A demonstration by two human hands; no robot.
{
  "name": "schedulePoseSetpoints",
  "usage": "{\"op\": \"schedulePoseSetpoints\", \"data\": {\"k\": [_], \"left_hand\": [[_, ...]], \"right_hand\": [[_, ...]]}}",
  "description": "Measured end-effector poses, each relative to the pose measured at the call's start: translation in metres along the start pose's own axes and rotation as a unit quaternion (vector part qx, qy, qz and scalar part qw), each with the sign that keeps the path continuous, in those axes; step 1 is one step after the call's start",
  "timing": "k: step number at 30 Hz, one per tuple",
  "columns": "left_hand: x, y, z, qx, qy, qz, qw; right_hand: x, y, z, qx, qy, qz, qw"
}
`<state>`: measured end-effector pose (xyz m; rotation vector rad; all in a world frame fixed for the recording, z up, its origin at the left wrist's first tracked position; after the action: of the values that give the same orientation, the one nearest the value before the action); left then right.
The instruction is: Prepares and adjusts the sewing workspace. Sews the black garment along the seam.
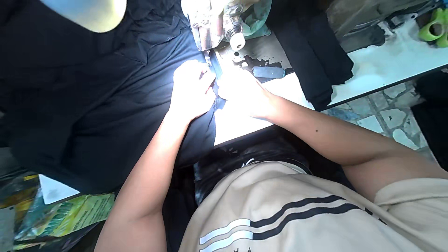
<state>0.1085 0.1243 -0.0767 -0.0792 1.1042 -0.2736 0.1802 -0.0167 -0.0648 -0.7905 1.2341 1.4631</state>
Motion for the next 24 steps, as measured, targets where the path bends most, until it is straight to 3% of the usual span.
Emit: {"op": "schedulePoseSetpoints", "data": {"k": [6, 8, 11, 14, 15, 17, 19, 22, 24], "left_hand": [[0.004, 0.011, 0.011, -0.017, -0.012, -0.001, 1.0], [-0.002, 0.004, 0.008, -0.059, -0.037, -0.014, 0.997], [-0.033, -0.051, -0.007, -0.165, -0.084, -0.095, 0.978], [-0.029, -0.116, -0.05, -0.175, -0.002, -0.136, 0.975], [-0.022, -0.121, -0.061, -0.191, 0.036, -0.112, 0.975], [-0.013, -0.098, -0.061, -0.239, 0.088, -0.071, 0.964], [-0.014, -0.059, -0.041, -0.294, 0.036, -0.04, 0.954], [-0.018, -0.019, -0.001, -0.299, -0.08, 0.037, 0.95], [-0.019, -0.005, 0.015, -0.311, -0.079, 0.073, 0.944]], "right_hand": [[-0.002, -0.013, 0.011, 0.027, -0.012, 0.005, 1.0], [0.0, -0.014, 0.013, 0.032, -0.019, 0.015, 0.999], [0.001, -0.015, 0.019, 0.069, -0.021, 0.021, 0.997], [-0.002, -0.017, 0.024, 0.165, 0.023, 0.028, 0.986], [-0.001, -0.019, 0.023, 0.174, -0.017, 0.045, 0.983], [-0.006, -0.014, 0.017, 0.159, -0.13, 0.095, 0.974], [-0.01, -0.008, 0.015, 0.163, -0.165, 0.133, 0.964], [-0.016, -0.004, 0.019, 0.19, -0.109, 0.144, 0.965], [-0.02, -0.004, 0.019, 0.202, -0.097, 0.16, 0.961]]}}
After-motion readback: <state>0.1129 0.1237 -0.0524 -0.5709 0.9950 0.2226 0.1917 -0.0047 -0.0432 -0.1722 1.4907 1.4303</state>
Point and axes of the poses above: each hand's wrist, its own z-axis towards the middle knuckle, its own x-axis out of the palm, y = z × x, the point moved 4 cm from there along z, towards the middle knuckle, and after that the axes turned 2 degrees about -y, right-handed, at the moved point
